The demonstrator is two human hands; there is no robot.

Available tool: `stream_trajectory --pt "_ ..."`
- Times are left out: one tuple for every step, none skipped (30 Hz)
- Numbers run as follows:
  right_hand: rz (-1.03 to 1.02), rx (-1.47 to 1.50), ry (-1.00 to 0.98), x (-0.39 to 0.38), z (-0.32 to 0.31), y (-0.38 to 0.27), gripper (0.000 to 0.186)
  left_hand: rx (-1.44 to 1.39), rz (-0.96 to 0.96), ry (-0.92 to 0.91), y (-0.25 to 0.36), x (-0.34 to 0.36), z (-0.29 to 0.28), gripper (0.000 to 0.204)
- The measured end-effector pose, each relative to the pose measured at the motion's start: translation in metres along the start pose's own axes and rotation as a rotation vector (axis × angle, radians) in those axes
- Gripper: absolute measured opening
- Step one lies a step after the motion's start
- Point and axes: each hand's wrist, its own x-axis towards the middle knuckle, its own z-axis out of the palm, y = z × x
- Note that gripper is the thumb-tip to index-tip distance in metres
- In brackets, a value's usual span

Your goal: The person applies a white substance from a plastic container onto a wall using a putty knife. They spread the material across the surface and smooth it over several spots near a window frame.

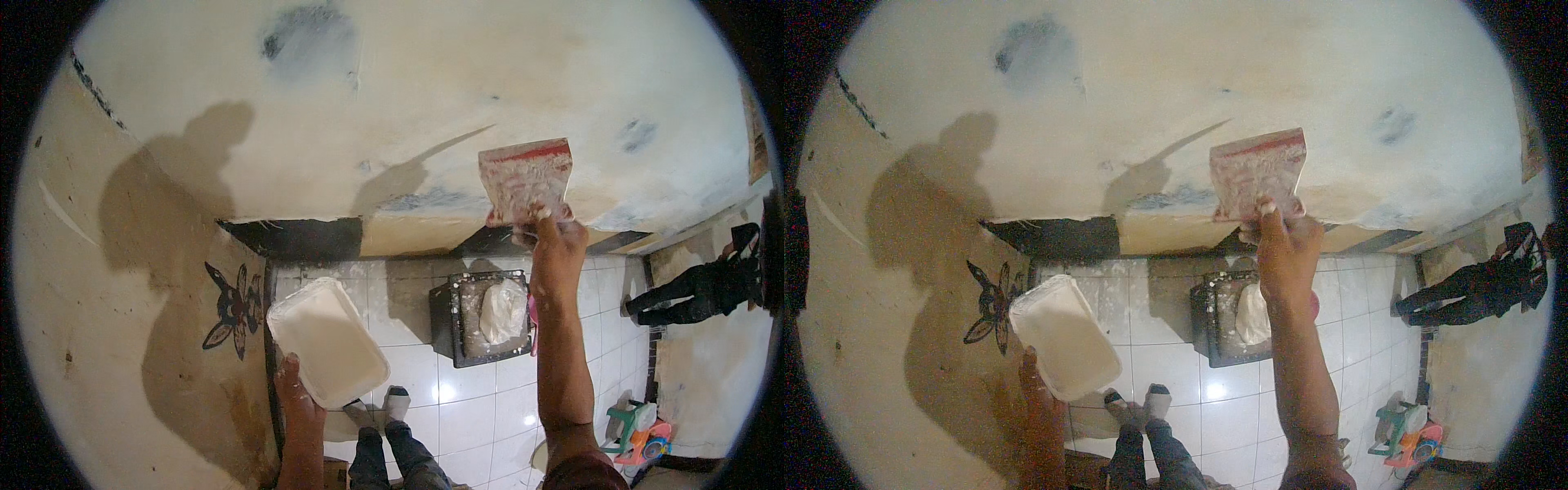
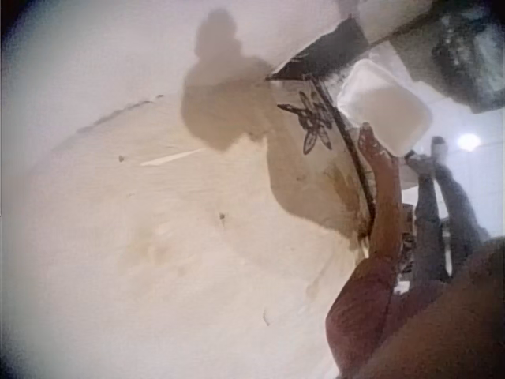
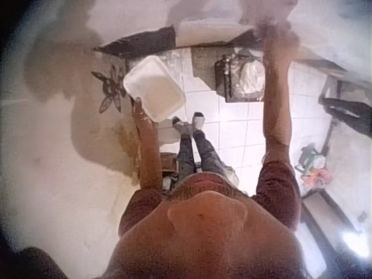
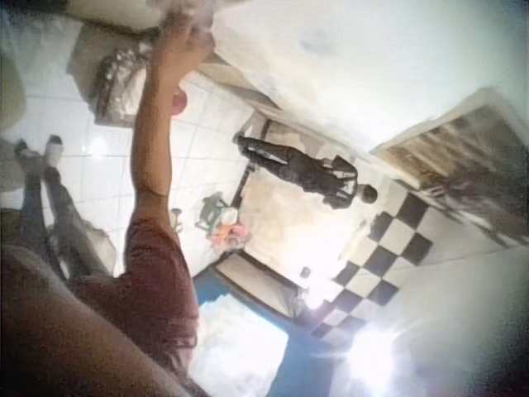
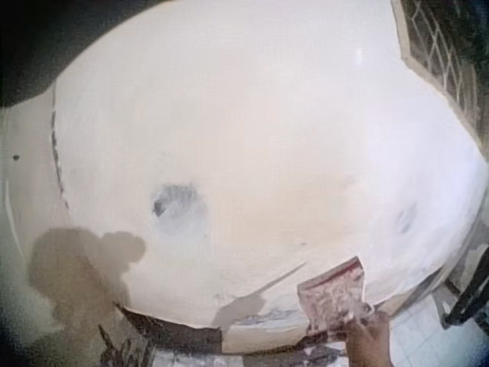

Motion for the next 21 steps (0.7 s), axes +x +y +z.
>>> stream_trajectory --pt "-0.130 -0.344 -0.022 -0.002 -0.001 0.014 0.019 -0.002 -0.001 0.003 -0.002 0.002 -0.004 0.056" --pt "-0.129 -0.345 -0.026 -0.001 0.002 0.025 0.019 0.008 -0.027 -0.032 -0.001 0.003 -0.008 0.055" --pt "-0.547 -0.585 0.019 0.002 0.004 0.032 0.017 0.015 -0.056 -0.068 -0.002 0.004 -0.011 0.055" --pt "-0.972 -0.814 0.064 0.005 0.007 0.036 0.017 0.011 -0.058 -0.064 -0.010 0.007 -0.022 0.055" --pt "-1.050 -0.723 0.015 0.009 0.017 0.042 0.028 0.002 -0.092 -0.004 -0.023 0.010 -0.039 0.055" --pt "-1.049 -0.727 0.012 0.016 0.024 0.040 0.028 -0.006 -0.128 0.054 -0.032 0.010 -0.051 0.055" --pt "-1.359 -0.870 -0.119 0.027 0.032 0.034 0.031 -0.007 -0.131 0.056 -0.036 0.009 -0.056 0.055" --pt "-1.668 -1.005 -0.260 0.036 0.040 0.032 0.035 -0.036 -0.131 0.083 -0.039 0.009 -0.061 0.055" --pt "-1.670 -1.006 -0.262 0.044 0.052 0.036 0.035 -0.067 -0.129 0.110 -0.041 0.010 -0.064 0.054" --pt "-1.796 -1.044 -0.297 0.051 0.062 0.042 0.040 -0.071 -0.134 0.101 -0.043 0.011 -0.056 0.054" --pt "-1.921 -1.080 -0.334 0.060 0.070 0.050 0.045 -0.034 -0.043 0.114 -0.045 0.008 -0.045 0.055" --pt "-1.923 -1.080 -0.335 0.070 0.078 0.062 0.045 -0.017 0.007 0.125 -0.041 0.007 -0.041 0.055" --pt "-1.980 -1.066 -0.437 0.081 0.081 0.072 0.047 0.003 0.050 0.126 -0.038 0.006 -0.034 0.056" --pt "-2.032 -1.052 -0.541 0.091 0.082 0.081 0.049 -0.002 -0.024 0.084 -0.033 0.007 -0.033 0.057" --pt "-2.047 -0.975 -0.585 0.092 0.095 0.078 0.053 -0.009 -0.086 0.062 -0.030 0.007 -0.035 0.058" --pt "-2.047 -0.977 -0.586 0.096 0.101 0.080 0.053 -0.010 -0.087 0.061 -0.033 0.007 -0.032 0.058" --pt "-1.951 -1.161 -0.645 0.100 0.106 0.082 0.055 -0.033 -0.046 0.089 -0.036 0.006 -0.028 0.058" --pt "-1.846 -1.326 -0.707 0.104 0.113 0.086 0.057 -0.046 -0.022 0.114 -0.036 0.005 -0.027 0.058" --pt "-1.303 -1.418 -0.944 0.103 0.109 0.057 0.059 -0.058 -0.001 0.131 -0.037 0.005 -0.026 0.058" --pt "-1.492 -1.316 -0.836 0.129 0.087 0.064 0.055 -0.038 -0.010 0.140 -0.035 0.005 -0.024 0.059" --pt "-1.863 -1.305 -0.589 0.156 0.048 0.074 0.053 -0.024 -0.018 0.128 -0.035 0.008 -0.025 0.059"
